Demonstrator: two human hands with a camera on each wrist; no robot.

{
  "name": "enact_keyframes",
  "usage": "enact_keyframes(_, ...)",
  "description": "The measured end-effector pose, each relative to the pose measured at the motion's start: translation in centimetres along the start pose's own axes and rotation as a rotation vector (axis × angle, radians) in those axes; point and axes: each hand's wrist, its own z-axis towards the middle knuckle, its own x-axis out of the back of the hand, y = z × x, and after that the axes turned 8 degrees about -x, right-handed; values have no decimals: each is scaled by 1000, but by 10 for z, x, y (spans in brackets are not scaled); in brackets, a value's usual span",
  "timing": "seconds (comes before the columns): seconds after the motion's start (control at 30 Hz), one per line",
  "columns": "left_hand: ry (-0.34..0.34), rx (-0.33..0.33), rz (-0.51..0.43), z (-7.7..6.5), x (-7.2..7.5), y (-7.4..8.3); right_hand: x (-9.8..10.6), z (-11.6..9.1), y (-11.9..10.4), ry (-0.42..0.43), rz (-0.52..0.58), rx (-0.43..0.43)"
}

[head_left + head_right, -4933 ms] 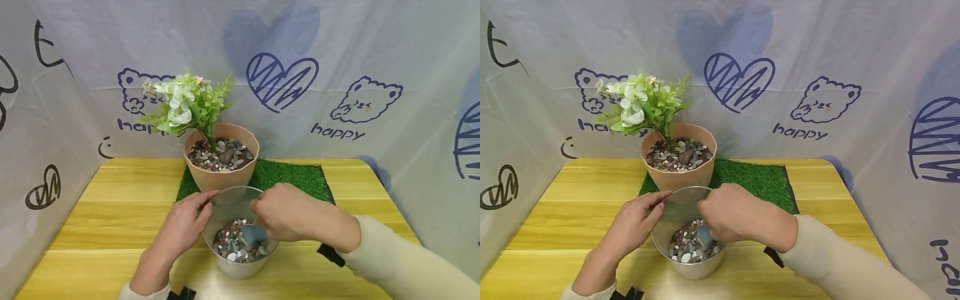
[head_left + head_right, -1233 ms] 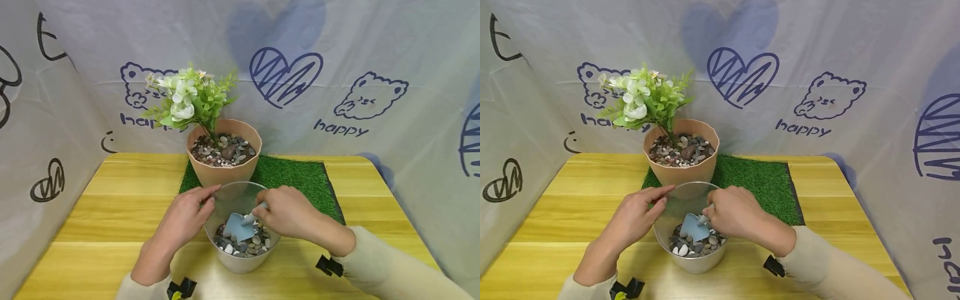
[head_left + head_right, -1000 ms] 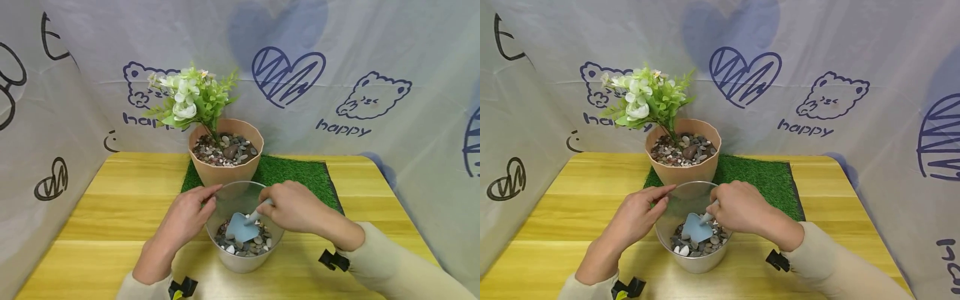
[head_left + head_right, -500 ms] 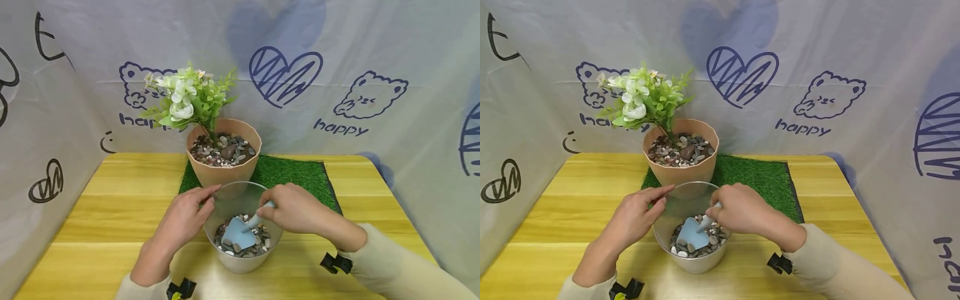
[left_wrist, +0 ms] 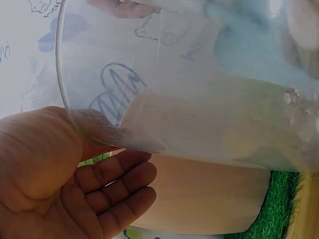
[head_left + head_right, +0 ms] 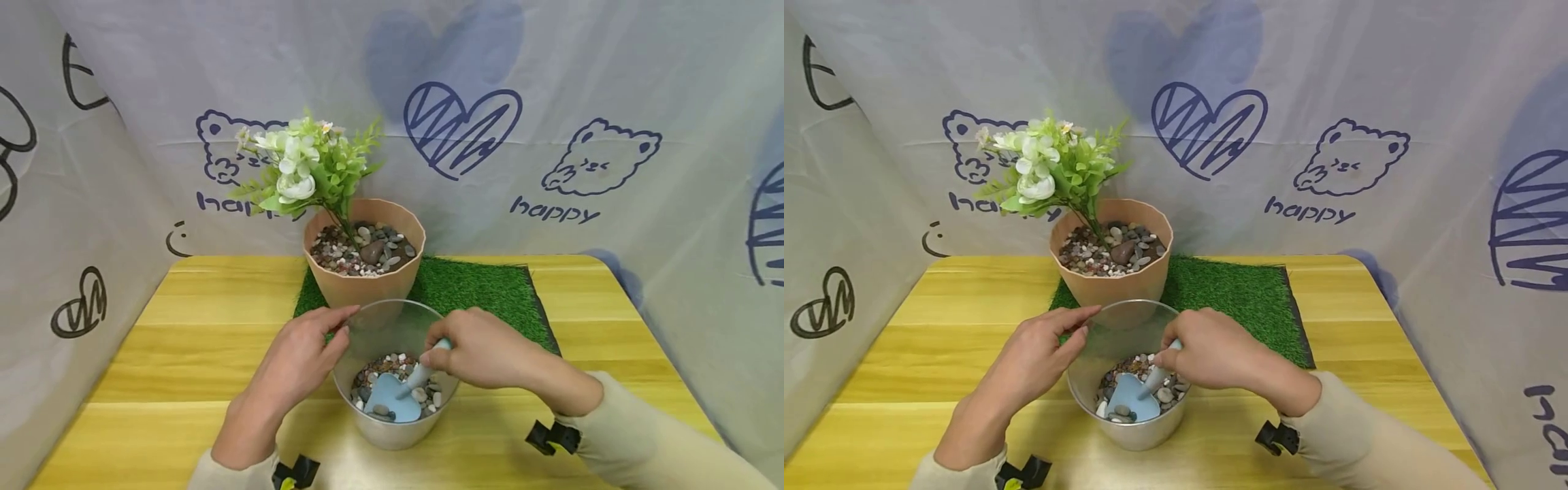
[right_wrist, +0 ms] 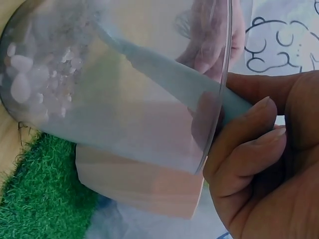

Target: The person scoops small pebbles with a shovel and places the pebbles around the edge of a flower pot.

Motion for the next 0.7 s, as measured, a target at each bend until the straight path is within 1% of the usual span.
enact_keyframes(0.2,10,-16,-12,-1,-1,-2,7,-1,5,-23,76,7)
enact_keyframes(0.43,21,-16,-2,-1,-1,-2,15,-5,5,-33,101,11)
enact_keyframes(0.53,23,-11,-3,-2,-1,-3,14,-6,8,-48,136,2)
enact_keyframes(0.7,19,-10,-7,-2,-1,-2,14,-10,20,-35,222,-38)
